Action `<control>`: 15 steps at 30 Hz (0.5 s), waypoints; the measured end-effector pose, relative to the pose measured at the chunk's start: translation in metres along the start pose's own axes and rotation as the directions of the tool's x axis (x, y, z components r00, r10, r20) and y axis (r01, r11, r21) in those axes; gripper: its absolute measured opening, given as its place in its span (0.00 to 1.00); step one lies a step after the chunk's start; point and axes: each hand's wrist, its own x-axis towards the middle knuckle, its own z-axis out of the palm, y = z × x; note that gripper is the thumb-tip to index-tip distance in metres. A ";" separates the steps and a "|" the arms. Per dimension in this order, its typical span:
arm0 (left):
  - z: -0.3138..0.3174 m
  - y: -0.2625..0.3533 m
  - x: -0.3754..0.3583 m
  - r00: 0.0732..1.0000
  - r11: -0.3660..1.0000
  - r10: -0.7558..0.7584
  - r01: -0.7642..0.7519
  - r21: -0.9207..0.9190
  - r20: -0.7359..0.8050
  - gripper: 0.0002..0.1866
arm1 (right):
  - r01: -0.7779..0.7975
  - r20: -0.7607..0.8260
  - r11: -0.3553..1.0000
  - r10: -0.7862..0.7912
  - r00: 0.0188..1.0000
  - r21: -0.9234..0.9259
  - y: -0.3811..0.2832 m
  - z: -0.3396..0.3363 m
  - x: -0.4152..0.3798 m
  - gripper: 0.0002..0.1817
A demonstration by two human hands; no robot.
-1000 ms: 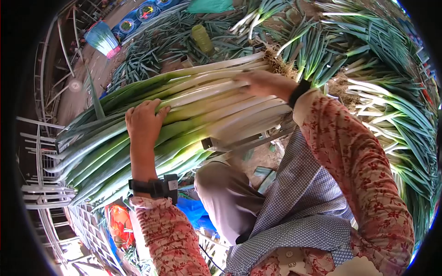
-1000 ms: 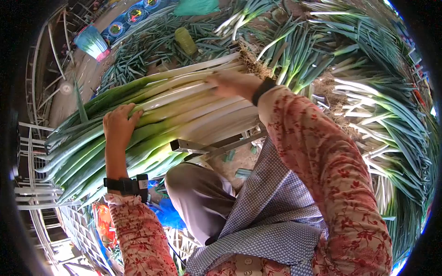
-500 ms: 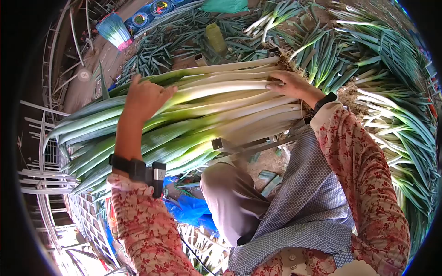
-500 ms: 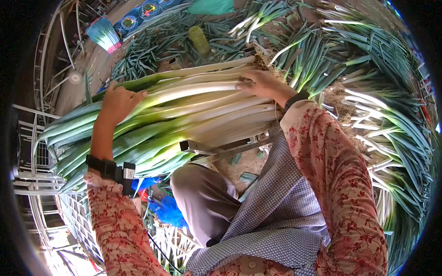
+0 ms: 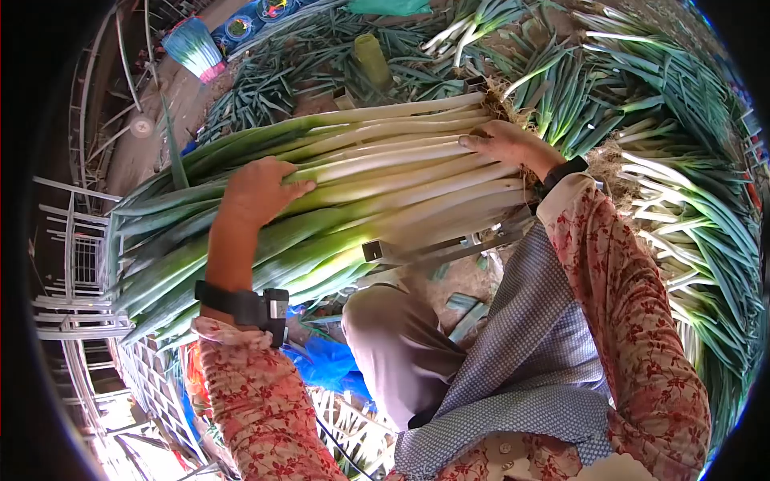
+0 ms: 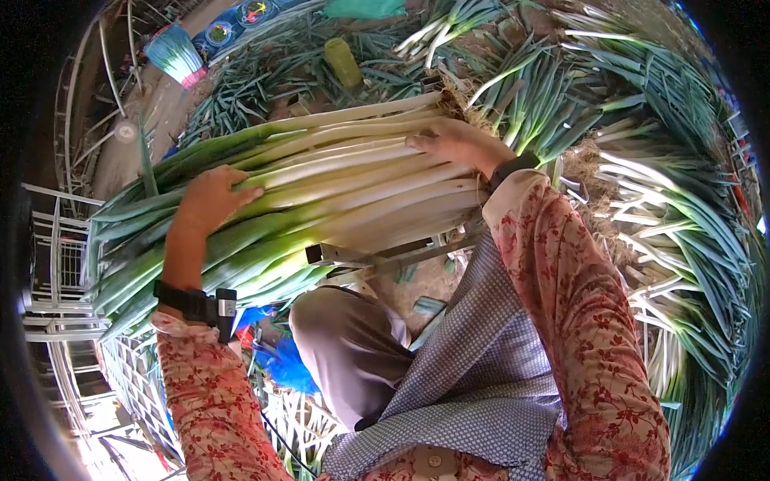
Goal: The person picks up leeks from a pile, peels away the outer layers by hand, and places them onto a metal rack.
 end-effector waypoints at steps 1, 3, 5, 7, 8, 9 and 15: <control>-0.005 0.002 0.002 0.998 1.000 0.001 0.000 -0.029 0.057 0.25 | 0.018 -0.040 0.999 -0.016 0.999 0.034 0.004 0.001 0.000 0.32; -0.014 0.006 0.009 0.988 1.000 -0.012 0.015 -0.019 0.157 0.23 | -0.030 -0.040 1.000 0.030 0.999 0.005 0.004 -0.002 0.000 0.33; -0.009 0.006 0.017 0.985 1.000 -0.011 0.011 0.005 0.174 0.22 | -0.001 -0.083 1.000 0.001 0.997 0.001 0.003 -0.002 -0.005 0.34; 0.009 0.001 0.023 0.995 0.999 -0.009 0.006 0.034 0.101 0.22 | -0.057 -0.058 0.998 0.054 0.997 -0.040 0.010 0.003 0.000 0.35; 0.010 0.008 0.021 0.994 0.992 -0.065 0.055 0.111 0.086 0.21 | -0.081 -0.044 0.995 0.078 0.996 -0.059 0.004 -0.001 -0.003 0.36; 0.011 0.019 0.015 0.991 0.976 -0.119 0.105 0.188 0.067 0.21 | -0.105 -0.031 0.991 0.103 0.994 -0.078 -0.008 -0.005 -0.009 0.36; 0.053 0.049 -0.035 0.923 0.940 0.014 0.119 0.320 -0.384 0.20 | -0.047 -0.064 0.996 0.042 0.997 -0.076 0.019 0.012 0.006 0.37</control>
